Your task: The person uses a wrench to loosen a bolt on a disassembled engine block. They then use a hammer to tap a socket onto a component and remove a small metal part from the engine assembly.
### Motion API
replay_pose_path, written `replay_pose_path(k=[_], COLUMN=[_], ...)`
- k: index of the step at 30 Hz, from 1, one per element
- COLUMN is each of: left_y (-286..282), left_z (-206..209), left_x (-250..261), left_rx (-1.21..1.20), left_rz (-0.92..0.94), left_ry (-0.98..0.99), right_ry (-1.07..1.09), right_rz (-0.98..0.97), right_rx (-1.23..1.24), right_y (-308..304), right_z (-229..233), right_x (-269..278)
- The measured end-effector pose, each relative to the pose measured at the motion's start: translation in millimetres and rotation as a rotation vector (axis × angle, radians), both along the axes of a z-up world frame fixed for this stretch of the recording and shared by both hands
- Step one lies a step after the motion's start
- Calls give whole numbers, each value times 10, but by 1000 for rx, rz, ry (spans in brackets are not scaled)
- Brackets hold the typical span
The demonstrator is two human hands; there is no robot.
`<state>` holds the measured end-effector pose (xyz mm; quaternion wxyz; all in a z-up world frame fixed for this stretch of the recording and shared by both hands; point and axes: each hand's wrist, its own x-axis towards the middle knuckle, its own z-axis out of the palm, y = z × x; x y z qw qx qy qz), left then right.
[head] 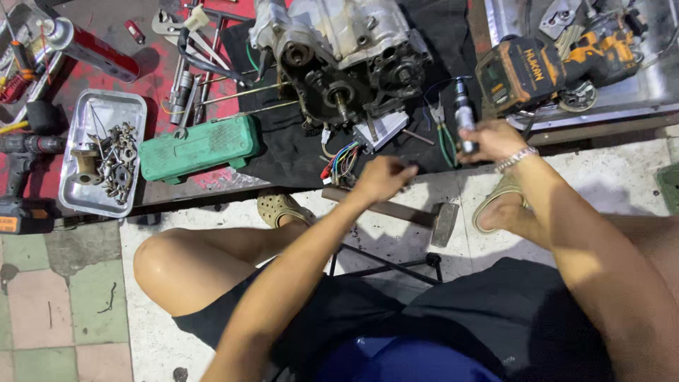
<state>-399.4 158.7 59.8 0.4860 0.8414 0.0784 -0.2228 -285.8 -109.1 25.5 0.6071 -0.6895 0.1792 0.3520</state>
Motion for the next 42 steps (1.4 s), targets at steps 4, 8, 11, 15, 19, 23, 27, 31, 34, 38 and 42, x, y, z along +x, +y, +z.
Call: replay_pose_path(k=[4, 8, 11, 15, 19, 23, 27, 31, 34, 38, 42], left_y=[-625, -858, -791, -634, -260, -122, -26, 31, 46, 13, -38], left_z=[-456, -677, -674, -153, 609, 1016, 1061, 1024, 916, 631, 360], left_x=[546, 702, 744, 272, -114, -300, -399, -479, -527, -584, -750], left_rx=[256, 276, 221, -287, -634, -670, -631, -655, -635, -683, -664], left_rz=[474, 813, 735, 620, 584, 525, 521, 552, 561, 539, 603], left_ry=[108, 79, -54, -365, -339, -340, -358, -315, -317, -349, -241], right_ry=[60, 51, -67, -365, -737, -659, -694, -690, -827, -491, -456], right_rz=[74, -35, -3, 216, 420, 510, 546, 607, 594, 593, 661], right_rx=[329, 286, 136, -268, -316, -359, -315, -388, -365, -331, -478], right_y=[-64, -65, -85, -210, -197, -5, 70, 88, 137, 167, 227], right_z=[63, 290, 418, 575, 652, 786, 862, 849, 819, 833, 799], right_x=[-389, -938, -1101, -1156, -1207, -1280, -1341, -1371, -1417, -1485, -1617])
